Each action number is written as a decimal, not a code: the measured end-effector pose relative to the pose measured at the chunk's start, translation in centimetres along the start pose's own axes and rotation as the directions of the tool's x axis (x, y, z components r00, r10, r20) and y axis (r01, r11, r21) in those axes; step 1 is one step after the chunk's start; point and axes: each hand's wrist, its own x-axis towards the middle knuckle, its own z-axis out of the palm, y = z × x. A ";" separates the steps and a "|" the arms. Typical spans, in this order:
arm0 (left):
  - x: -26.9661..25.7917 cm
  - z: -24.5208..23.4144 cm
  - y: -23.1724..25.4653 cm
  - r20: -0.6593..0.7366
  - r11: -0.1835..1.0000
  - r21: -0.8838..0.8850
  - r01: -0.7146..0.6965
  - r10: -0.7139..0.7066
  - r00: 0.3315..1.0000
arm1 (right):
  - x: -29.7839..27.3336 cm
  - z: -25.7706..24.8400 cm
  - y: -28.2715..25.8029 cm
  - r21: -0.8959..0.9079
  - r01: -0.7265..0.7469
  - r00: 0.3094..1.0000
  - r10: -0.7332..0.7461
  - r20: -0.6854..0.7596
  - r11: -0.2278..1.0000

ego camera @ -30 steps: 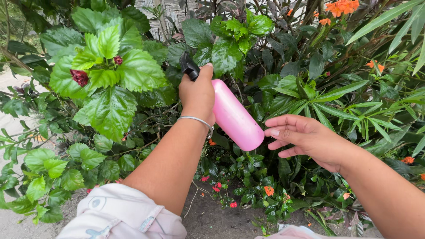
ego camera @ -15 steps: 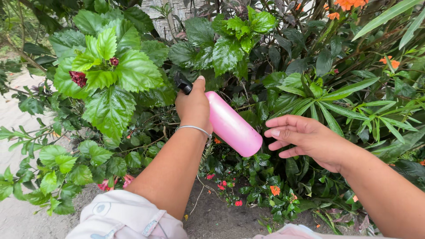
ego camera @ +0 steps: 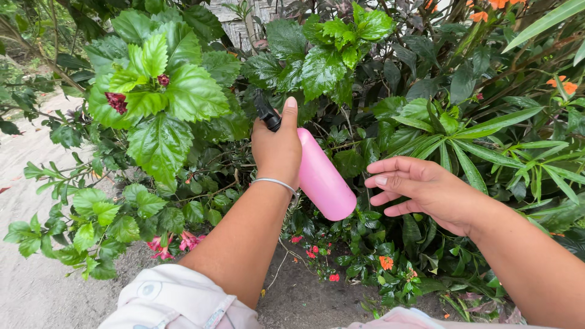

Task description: The person uses a pink spray bottle to apply liquid onto the leaves of a bush and handles the leaves with their other hand.

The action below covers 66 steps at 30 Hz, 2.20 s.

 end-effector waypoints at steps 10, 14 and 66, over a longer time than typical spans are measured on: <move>-0.9 -0.7 1.7 0.102 0.993 0.097 -0.065 0.055 0.993 | -0.2 0.9 -0.1 0.000 0.004 1.000 -0.004 0.018 1.000; -1.4 -0.4 2.8 0.176 0.992 0.017 -0.128 0.123 0.977 | -0.2 0.7 0.1 0.007 0.007 1.000 -0.007 0.025 1.000; -1.9 -3.1 -1.4 -0.019 0.929 0.269 0.253 -0.258 0.966 | 0.9 1.5 -0.3 -0.005 0.026 0.997 -0.025 0.074 1.000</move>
